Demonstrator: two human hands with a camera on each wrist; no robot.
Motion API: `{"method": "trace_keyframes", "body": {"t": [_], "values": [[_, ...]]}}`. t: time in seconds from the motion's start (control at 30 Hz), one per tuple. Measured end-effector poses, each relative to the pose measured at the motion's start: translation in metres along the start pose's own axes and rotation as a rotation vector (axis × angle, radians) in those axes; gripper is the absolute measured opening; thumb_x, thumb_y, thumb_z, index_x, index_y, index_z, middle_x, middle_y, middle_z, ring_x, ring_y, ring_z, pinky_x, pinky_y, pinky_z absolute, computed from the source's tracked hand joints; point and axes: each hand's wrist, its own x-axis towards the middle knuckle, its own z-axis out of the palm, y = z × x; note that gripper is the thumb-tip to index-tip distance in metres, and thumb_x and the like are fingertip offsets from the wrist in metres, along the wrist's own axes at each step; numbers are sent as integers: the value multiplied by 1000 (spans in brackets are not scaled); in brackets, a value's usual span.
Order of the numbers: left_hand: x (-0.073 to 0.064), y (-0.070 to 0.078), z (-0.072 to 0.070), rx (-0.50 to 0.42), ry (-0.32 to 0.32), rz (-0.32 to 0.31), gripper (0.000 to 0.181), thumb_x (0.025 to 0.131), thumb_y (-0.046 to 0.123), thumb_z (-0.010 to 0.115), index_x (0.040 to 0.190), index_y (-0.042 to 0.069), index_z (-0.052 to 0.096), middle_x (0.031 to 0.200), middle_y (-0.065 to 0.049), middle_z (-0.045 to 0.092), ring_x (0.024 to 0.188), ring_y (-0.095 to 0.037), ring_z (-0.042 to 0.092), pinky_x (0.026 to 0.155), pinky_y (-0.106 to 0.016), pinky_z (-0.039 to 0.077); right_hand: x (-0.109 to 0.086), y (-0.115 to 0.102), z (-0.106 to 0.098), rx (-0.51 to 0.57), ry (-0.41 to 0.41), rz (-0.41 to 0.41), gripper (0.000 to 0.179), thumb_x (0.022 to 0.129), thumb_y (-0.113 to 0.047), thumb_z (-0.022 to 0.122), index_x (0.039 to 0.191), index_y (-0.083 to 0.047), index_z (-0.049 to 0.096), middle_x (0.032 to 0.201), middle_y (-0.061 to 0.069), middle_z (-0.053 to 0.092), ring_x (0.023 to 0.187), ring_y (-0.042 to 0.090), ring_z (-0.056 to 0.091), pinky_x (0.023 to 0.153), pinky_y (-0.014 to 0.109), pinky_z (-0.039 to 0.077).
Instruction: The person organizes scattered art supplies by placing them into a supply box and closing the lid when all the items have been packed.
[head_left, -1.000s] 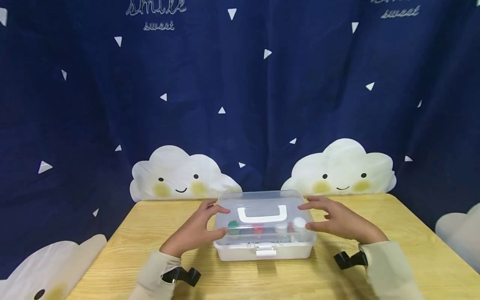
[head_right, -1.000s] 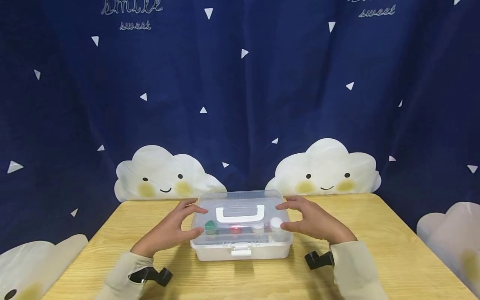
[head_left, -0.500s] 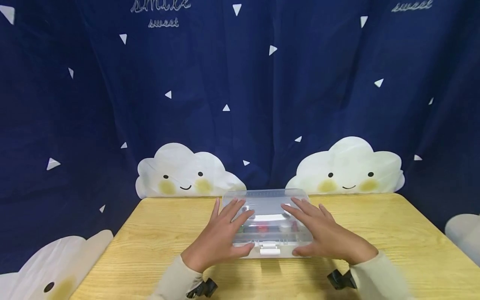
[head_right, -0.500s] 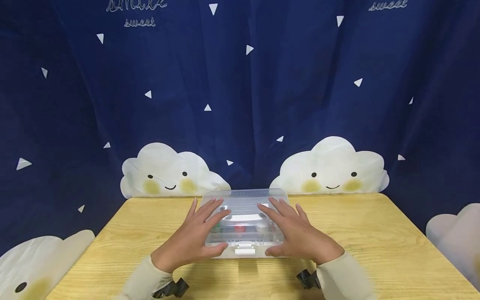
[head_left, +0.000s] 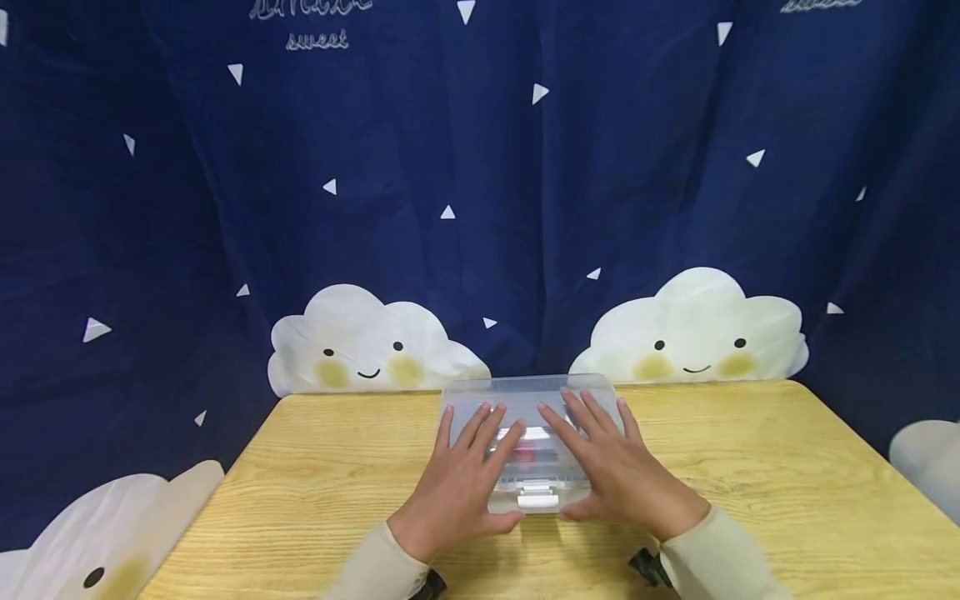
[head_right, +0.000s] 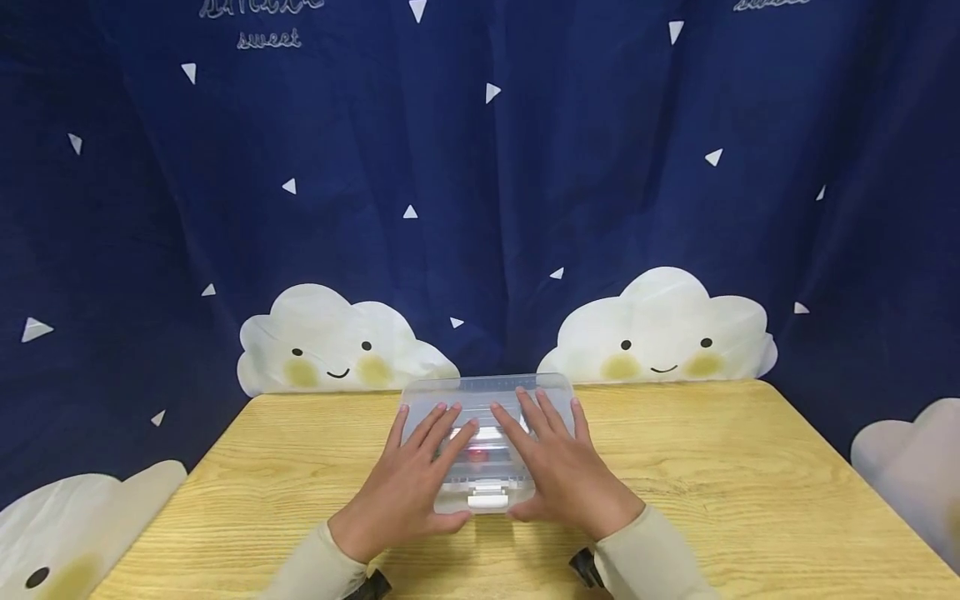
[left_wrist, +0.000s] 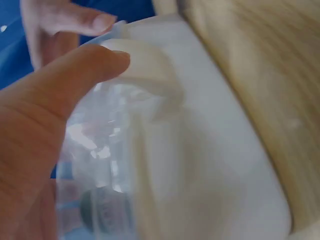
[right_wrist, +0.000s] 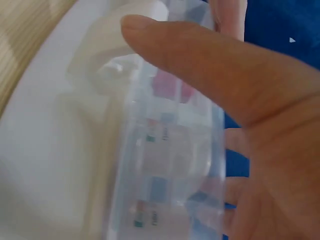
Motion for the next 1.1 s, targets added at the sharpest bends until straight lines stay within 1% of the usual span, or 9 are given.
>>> {"method": "trace_keyframes", "body": {"t": [0.1,0.2,0.3,0.43,0.57,0.7,0.83,0.97,1.1], "values": [[0,1,4,59,10,-6,113,63,77,67,149,14,34,149,-17,39,137,-36,35,102,-67,28,2,0,4,-41,20,-4,123,51,-58,88,152,-18,30,154,20,28,140,41,26,104,71,14],[1,4,6,92,7,-27,116,60,79,68,149,14,34,148,-16,39,136,-37,36,102,-66,29,3,-1,8,-91,42,-6,124,49,-62,87,151,-17,33,152,20,31,138,41,29,104,71,16],[2,7,8,123,-3,-50,116,58,79,69,149,14,35,148,-17,40,135,-37,36,102,-66,29,3,-2,12,-137,49,-9,122,48,-64,86,149,-15,37,150,20,35,137,42,33,103,71,19],[1,11,10,159,-8,-74,115,56,80,70,145,14,40,147,-17,41,134,-37,38,101,-65,31,2,-3,17,-168,50,-12,117,48,-65,85,144,-14,43,148,20,38,135,43,35,101,71,23],[0,13,11,169,-14,-82,112,55,80,71,142,14,43,146,-17,41,134,-38,38,101,-65,31,1,-3,19,-183,58,-15,113,47,-65,85,140,-14,47,148,20,39,134,43,36,100,71,25],[0,14,12,177,-8,-82,112,56,79,71,142,14,44,147,-17,41,134,-37,38,101,-64,32,1,-2,20,-192,75,-27,112,48,-66,84,139,-13,48,147,21,40,133,43,37,99,71,26],[1,13,12,185,-5,-79,112,55,79,71,142,14,43,147,-17,41,134,-37,38,101,-64,32,1,-1,19,-204,99,-37,109,51,-71,80,138,-13,49,146,21,41,132,43,38,99,71,27],[1,13,11,183,-14,-80,113,55,78,73,142,14,42,147,-17,40,135,-37,37,101,-64,31,1,-2,18,-223,107,-37,108,54,-77,73,138,-13,50,146,20,41,133,42,39,99,70,28],[1,14,11,179,-13,-86,113,54,76,75,142,14,42,148,-17,39,135,-37,37,101,-64,31,1,-3,19,-243,129,-32,108,54,-82,68,136,-13,52,145,19,43,132,42,40,98,70,29]]}}
